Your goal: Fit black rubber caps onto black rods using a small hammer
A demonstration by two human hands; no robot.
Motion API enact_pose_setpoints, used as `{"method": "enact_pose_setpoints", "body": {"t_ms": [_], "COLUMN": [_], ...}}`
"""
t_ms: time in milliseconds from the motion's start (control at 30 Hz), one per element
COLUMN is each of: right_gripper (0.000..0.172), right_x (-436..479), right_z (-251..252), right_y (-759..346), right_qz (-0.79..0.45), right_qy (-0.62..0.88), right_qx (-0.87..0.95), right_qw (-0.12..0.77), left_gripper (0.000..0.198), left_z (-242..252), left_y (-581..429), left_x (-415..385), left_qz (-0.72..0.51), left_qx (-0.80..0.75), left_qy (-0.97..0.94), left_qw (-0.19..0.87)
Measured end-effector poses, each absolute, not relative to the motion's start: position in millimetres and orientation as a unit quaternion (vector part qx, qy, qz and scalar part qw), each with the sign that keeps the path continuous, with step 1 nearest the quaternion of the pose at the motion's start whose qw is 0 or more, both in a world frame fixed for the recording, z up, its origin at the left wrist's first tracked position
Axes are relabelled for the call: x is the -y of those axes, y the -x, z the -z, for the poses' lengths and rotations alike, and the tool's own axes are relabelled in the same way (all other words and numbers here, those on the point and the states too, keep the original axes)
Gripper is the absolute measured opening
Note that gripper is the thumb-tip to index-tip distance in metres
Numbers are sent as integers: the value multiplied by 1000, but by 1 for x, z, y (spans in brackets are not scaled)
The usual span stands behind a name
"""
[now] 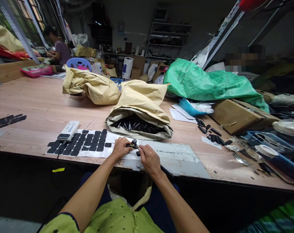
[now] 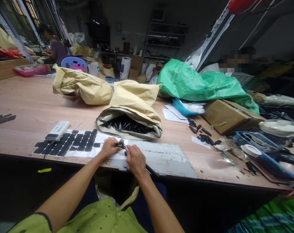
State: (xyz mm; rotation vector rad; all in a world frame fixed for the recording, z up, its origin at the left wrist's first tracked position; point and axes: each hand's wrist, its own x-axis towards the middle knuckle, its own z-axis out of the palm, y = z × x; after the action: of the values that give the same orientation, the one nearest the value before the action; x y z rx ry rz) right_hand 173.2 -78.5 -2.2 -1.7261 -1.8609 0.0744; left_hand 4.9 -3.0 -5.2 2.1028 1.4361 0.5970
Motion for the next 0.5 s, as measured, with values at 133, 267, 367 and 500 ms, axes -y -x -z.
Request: {"method": "enact_pose_setpoints", "body": {"t_ms": [133, 267, 367, 500], "right_gripper": [33, 32, 31, 28], "right_x": [80, 82, 77, 60], "right_z": [0, 2, 0, 0], "right_y": [-178, -181, -186, -200], "right_qz": [-33, -33, -26, 12], "right_qy": [654, 656, 665, 677], "right_qx": [683, 689, 678, 661], "right_qw": [323, 304, 313, 322], "left_gripper": [15, 16, 15, 15], "left_z": [7, 8, 8, 9], "left_y": [-5, -6, -5, -5], "left_x": [3, 3, 2, 3], "left_qz": [-237, -240, -239, -238], "left_qx": [-530, -532, -529, -523], "left_qy": [-770, -770, -774, -782], "left_qw": [263, 258, 254, 243]}}
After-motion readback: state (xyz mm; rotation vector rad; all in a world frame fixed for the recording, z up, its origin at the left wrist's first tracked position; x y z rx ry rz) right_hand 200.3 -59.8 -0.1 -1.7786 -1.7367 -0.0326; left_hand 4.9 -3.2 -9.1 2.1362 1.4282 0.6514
